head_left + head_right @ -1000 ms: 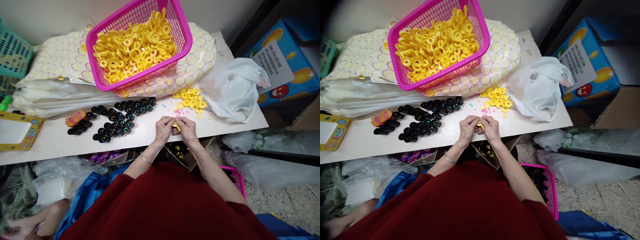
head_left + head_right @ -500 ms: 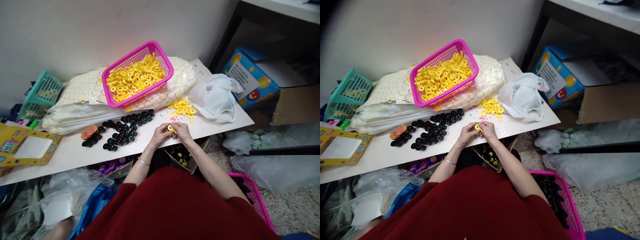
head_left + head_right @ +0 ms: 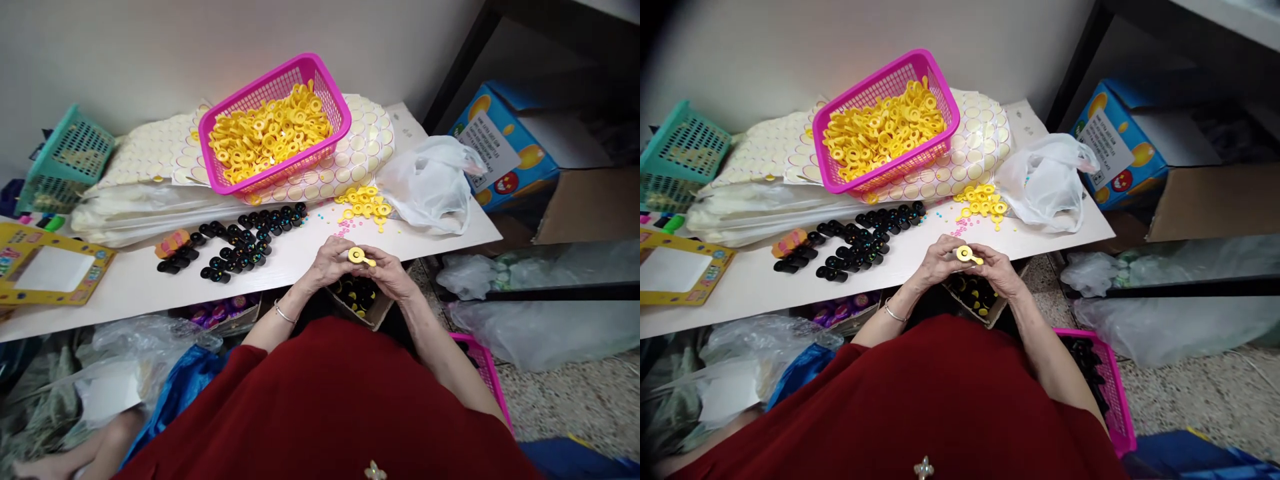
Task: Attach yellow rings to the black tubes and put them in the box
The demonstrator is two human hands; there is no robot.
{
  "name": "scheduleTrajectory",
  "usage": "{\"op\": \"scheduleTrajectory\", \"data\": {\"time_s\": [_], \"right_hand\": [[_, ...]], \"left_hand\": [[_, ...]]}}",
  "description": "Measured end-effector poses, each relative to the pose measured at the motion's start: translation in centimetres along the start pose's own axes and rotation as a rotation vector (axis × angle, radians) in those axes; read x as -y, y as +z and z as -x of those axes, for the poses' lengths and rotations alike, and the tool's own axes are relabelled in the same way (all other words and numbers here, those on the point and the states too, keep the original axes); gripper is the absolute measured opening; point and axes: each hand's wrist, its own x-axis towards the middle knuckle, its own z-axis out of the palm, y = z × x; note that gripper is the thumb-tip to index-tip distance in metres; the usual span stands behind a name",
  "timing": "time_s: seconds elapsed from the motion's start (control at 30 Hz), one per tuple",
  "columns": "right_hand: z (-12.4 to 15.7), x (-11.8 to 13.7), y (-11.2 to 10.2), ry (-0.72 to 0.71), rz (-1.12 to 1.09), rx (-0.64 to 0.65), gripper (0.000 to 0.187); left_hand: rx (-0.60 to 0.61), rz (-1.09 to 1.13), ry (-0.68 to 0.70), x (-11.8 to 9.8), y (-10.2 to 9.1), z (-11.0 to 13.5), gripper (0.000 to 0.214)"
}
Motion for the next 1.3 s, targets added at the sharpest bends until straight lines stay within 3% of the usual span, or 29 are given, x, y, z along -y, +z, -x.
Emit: {"op": "scheduleTrajectory", "data": {"time_s": [0.2, 0.37, 0.6, 0.9, 1.13, 1.3], "right_hand": [[0.8, 1.3, -1.4, 0.07, -0.044, 0.287, 0.079], [1.4, 2.5, -1.2, 0.126, 0.028, 0.333, 0.083], [2.1, 2.1, 0.0, 0.068, 0.112, 0.161, 0.07], [3.2, 1.8, 0.4, 0.048, 0.164, 0.085, 0.058], [3.2, -0.6, 0.8, 0.011, 0.07, -0.081, 0.05], [3.2, -0.9, 0.7, 0.118, 0.037, -0.002, 0.06]], "left_hand": [[0.207, -0.203, 0.294, -2.7, 0.0, -0.2, 0.044], [0.297, -0.318, 0.389, -3.6, -0.4, 0.1, 0.044], [0.338, -0.552, 0.484, -3.4, 0.6, 0.9, 0.031], [0.331, -0.597, 0.528, -3.7, 1.4, 1.8, 0.024], [0.358, -0.48, 0.446, -2.2, 1.8, 1.9, 0.027], [0.355, -0.365, 0.335, -0.7, 1.5, 2.2, 0.037]]}}
